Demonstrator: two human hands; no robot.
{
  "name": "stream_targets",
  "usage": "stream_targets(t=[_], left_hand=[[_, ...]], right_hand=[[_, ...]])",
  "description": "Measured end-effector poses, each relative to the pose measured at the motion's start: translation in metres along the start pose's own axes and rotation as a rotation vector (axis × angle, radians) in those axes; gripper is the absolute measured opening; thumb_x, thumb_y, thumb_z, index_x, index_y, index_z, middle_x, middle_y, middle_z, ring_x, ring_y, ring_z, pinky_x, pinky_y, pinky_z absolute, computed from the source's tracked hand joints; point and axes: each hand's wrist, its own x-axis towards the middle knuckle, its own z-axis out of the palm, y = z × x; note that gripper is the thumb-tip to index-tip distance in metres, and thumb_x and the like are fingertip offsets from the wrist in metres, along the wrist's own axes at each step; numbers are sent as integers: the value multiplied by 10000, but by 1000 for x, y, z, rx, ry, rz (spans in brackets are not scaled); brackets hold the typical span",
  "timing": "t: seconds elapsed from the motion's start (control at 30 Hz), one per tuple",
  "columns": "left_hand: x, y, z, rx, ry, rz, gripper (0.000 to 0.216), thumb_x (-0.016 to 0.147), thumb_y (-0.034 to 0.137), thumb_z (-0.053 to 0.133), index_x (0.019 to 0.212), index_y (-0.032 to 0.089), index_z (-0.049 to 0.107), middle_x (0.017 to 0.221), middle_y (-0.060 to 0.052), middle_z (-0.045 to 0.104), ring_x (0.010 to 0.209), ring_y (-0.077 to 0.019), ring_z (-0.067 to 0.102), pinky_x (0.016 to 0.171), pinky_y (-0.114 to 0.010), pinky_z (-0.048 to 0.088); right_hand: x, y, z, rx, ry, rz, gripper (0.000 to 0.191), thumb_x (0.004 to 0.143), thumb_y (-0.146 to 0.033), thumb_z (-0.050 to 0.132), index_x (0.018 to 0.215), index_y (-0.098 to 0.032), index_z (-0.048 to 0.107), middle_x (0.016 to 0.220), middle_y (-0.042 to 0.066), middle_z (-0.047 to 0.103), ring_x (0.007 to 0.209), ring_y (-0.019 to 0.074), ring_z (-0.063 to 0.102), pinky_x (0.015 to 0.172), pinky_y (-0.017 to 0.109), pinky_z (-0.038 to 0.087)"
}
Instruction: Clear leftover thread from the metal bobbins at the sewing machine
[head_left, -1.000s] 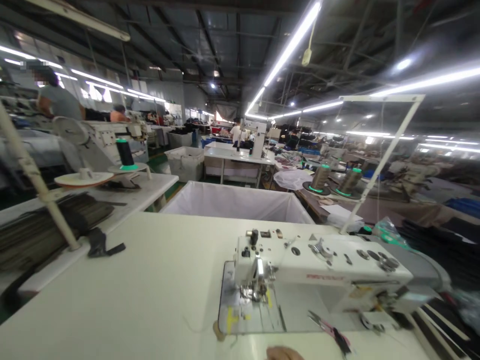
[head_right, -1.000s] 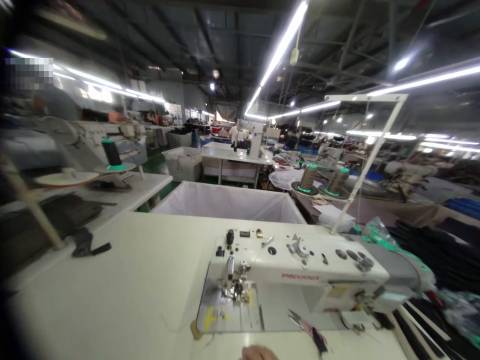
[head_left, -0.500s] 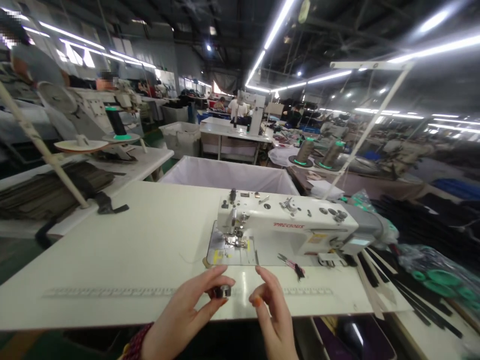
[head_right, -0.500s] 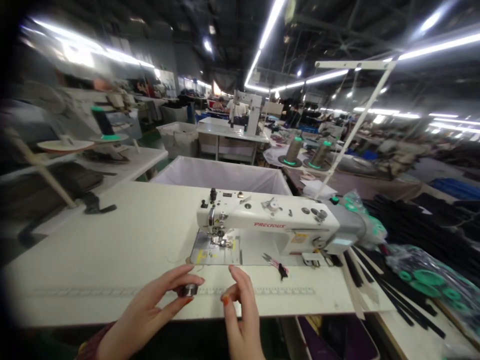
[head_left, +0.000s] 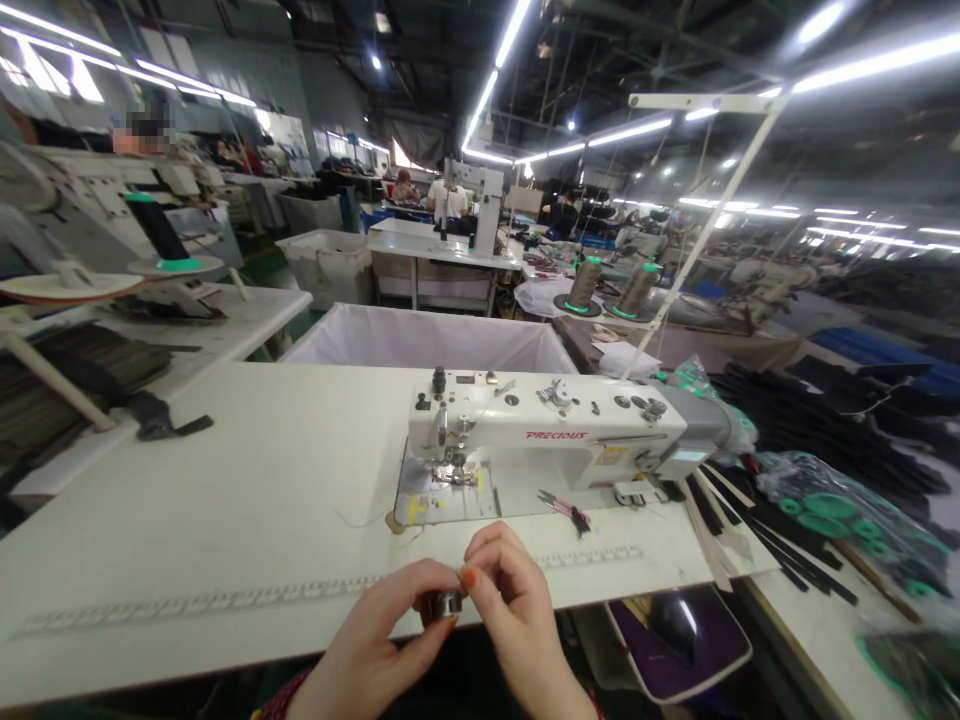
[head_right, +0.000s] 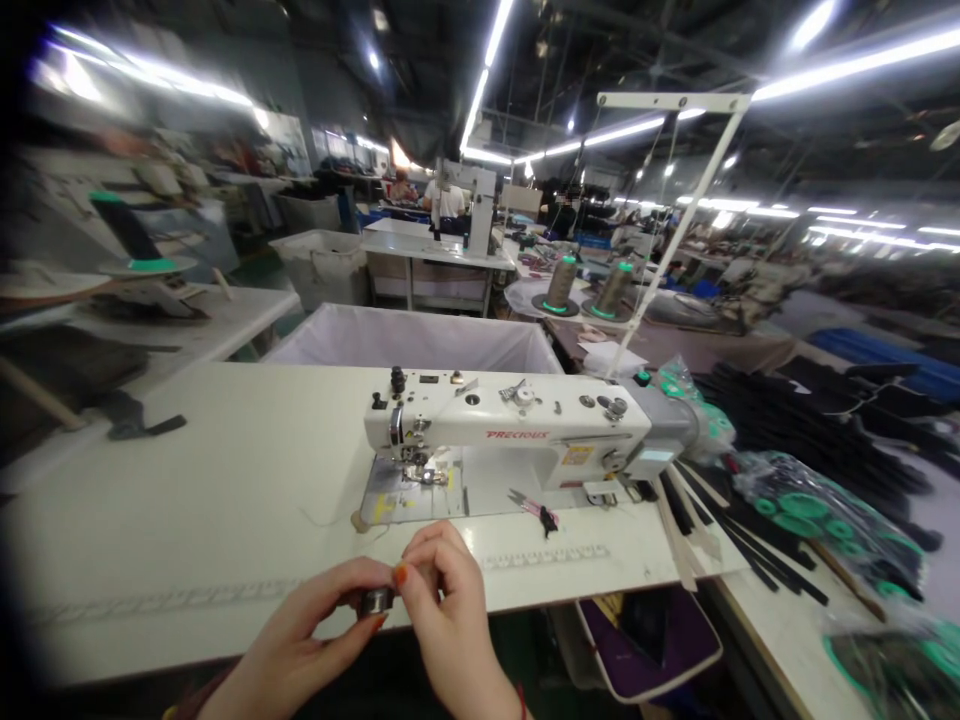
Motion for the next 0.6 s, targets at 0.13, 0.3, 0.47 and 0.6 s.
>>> stream_targets(t=[0.13,0.3,0.47,0.6], left_hand=[[5,2,0,-22,-28,42,285,851,93,507,1045,292,574,962,13,679,868,-136,633,786,-229,513],[8,0,2,-129,-112,-62,241,804,56,478,922,239,580,901,-5,652,842,-152,610,775,-259,499],[8,-2,-5,-173,-235,-107,274,749,25,477,894,224,596,883,-9,641,805,-150,599,756,-262,493],[8,-8,-14,-154,-355,-89,264,742,27,483,883,212,607,870,-14,636,767,-140,588,711,-245,488]], right_hand=[[0,11,4,153,57,74,230,891,-363,573,741,-194,530,813,-1,481,705,119,456,646,248,379],[-8,24,9,449,101,261,232,925,-390,528,830,-179,541,539,-90,364,428,44,212,423,187,175],[-8,23,-20,620,265,352,277,859,-383,624,745,-195,457,602,-72,479,400,29,359,357,142,215],[-30,33,-111,612,594,358,326,715,-282,762,667,-193,452,586,-80,447,462,39,437,382,110,367]])
